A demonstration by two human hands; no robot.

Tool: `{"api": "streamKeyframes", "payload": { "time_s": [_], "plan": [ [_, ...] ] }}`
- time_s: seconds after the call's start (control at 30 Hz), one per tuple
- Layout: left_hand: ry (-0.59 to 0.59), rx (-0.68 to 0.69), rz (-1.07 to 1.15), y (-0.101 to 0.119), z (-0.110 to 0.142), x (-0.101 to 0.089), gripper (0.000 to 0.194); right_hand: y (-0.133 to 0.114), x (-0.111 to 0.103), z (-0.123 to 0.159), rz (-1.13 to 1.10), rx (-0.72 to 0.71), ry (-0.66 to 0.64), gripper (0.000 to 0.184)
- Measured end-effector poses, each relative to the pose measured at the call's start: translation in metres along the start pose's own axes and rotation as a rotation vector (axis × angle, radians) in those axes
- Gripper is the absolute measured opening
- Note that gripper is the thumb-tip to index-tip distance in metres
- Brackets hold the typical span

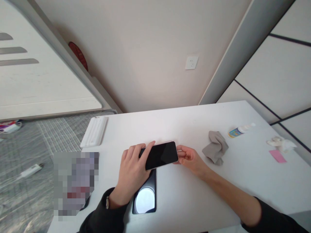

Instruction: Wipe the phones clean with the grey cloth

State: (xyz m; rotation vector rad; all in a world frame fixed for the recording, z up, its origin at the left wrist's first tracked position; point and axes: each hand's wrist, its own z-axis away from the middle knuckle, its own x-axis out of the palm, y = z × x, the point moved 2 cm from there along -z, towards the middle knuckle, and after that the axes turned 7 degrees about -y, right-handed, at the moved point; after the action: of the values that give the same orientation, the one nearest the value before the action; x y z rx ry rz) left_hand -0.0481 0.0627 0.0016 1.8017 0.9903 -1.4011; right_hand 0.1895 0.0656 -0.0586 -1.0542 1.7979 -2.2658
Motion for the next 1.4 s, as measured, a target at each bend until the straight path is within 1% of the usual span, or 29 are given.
{"api": "streamKeyframes", "payload": {
  "time_s": [0.13,0.27,0.33,0.4,0.47,0.5,0.53,0.67,0.9,1.17,1.3,1.4],
  "plan": [
    [-0.010,-0.003,0.004,0.000,-0.001,-0.001,0.069,0.001,0.001,0.000,-0.016,0.003,0.011,0.046],
    [-0.061,-0.008,0.189,-0.001,-0.003,0.001,0.074,0.000,0.004,0.002,-0.028,-0.008,0.025,0.036],
    [-0.081,-0.014,0.263,-0.005,-0.003,0.003,0.078,-0.001,0.004,0.003,-0.027,-0.012,0.004,0.037],
    [-0.123,-0.015,0.354,-0.010,-0.002,0.004,0.086,-0.003,0.004,0.004,-0.023,-0.017,-0.035,0.042],
    [-0.184,-0.005,0.487,-0.014,-0.002,0.004,0.104,-0.005,0.003,0.005,-0.016,-0.023,-0.078,0.045],
    [-0.209,-0.006,0.547,-0.015,-0.001,0.004,0.108,-0.007,0.003,0.005,-0.011,-0.026,-0.095,0.044],
    [-0.227,-0.012,0.593,-0.015,-0.001,0.003,0.107,-0.008,0.003,0.005,-0.006,-0.031,-0.107,0.042],
    [-0.229,-0.033,0.689,-0.014,0.001,0.000,0.082,-0.014,0.003,0.008,-0.005,-0.050,-0.146,0.035],
    [-0.186,0.016,0.777,-0.014,0.004,0.003,0.068,-0.016,0.004,0.010,-0.036,-0.068,-0.212,0.036],
    [-0.143,0.013,0.822,-0.013,0.004,0.005,0.073,-0.019,0.004,0.011,-0.054,-0.094,-0.230,0.031],
    [-0.166,0.018,0.842,-0.012,0.003,0.005,0.080,-0.022,0.005,0.011,-0.062,-0.098,-0.236,0.034],
    [-0.197,0.044,0.796,-0.011,0.002,0.003,0.086,-0.024,0.006,0.012,-0.057,-0.100,-0.235,0.035]
  ]
}}
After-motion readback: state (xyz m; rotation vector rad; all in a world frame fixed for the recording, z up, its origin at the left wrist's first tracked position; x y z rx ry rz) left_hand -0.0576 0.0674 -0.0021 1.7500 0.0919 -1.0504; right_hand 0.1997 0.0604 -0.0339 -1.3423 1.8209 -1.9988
